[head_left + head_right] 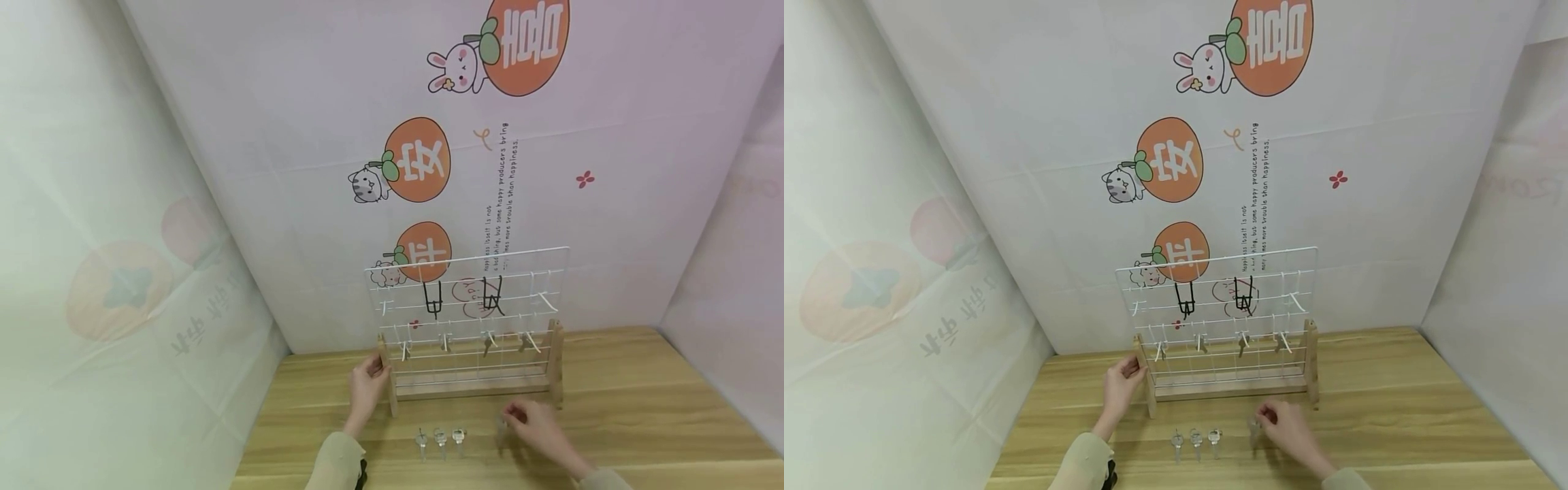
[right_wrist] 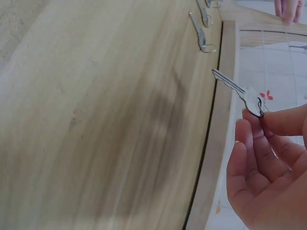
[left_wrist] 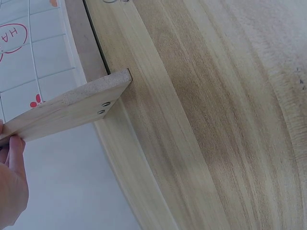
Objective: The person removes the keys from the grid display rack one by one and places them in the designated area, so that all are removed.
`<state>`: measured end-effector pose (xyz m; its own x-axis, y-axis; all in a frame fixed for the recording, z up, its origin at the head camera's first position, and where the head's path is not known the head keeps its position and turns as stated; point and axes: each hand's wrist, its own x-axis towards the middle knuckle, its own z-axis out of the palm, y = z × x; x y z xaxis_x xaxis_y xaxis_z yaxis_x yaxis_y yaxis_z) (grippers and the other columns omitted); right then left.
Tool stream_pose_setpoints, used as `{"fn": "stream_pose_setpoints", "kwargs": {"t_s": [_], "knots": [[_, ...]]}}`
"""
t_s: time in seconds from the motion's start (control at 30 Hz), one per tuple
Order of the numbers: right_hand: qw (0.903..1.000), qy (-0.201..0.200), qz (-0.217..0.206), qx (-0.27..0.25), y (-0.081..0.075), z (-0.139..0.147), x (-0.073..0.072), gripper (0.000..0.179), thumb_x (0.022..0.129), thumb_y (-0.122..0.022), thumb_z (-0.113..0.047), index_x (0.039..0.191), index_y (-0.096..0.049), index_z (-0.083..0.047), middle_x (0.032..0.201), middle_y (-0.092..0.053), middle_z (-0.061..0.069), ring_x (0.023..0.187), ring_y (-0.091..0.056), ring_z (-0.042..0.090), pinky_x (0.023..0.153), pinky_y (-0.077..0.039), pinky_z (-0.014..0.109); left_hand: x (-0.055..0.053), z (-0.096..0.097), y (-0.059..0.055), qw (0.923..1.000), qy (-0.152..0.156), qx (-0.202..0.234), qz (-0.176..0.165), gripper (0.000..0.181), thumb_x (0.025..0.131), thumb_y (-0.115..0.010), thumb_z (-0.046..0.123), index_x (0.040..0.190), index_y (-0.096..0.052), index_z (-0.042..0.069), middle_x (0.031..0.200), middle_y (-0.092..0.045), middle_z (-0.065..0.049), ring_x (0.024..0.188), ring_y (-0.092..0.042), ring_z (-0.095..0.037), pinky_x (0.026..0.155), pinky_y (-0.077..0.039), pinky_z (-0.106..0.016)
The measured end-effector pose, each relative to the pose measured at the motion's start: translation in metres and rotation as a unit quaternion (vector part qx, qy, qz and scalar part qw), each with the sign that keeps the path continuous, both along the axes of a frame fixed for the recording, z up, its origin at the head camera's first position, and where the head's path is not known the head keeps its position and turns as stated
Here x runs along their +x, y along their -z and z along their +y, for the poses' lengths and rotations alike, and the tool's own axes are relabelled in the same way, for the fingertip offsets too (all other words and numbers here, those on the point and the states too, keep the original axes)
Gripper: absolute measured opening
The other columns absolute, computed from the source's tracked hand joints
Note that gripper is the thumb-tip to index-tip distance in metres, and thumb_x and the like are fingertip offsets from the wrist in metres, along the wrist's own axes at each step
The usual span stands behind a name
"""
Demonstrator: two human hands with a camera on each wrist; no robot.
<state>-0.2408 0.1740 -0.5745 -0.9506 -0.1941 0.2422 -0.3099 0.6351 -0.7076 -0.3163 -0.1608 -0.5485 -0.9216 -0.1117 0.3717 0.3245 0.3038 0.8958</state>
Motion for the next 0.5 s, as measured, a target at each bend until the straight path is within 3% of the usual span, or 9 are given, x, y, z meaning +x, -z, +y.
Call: {"fn": "stream_pose_setpoints", "kwargs": {"t_s": [0.5], "knots": [[0.9983,-0.033,-0.04,-0.026,0.011,-0.023,-0.006,0.004,0.086,-0.068,-0.005,0.087,-0.068,-0.001,0.075,-0.067,0.003,0.062,-0.048,-0.004,0.053,-0.047,0.013,-0.003,0.004,0.0,0.9997,-0.018,0.0,-0.019,0.032,0.086,-0.066,-0.012,0.116,-0.06,-0.021,0.112,-0.064,-0.041,0.104,-0.067,-0.052,0.087,-0.062,-0.047]]}}
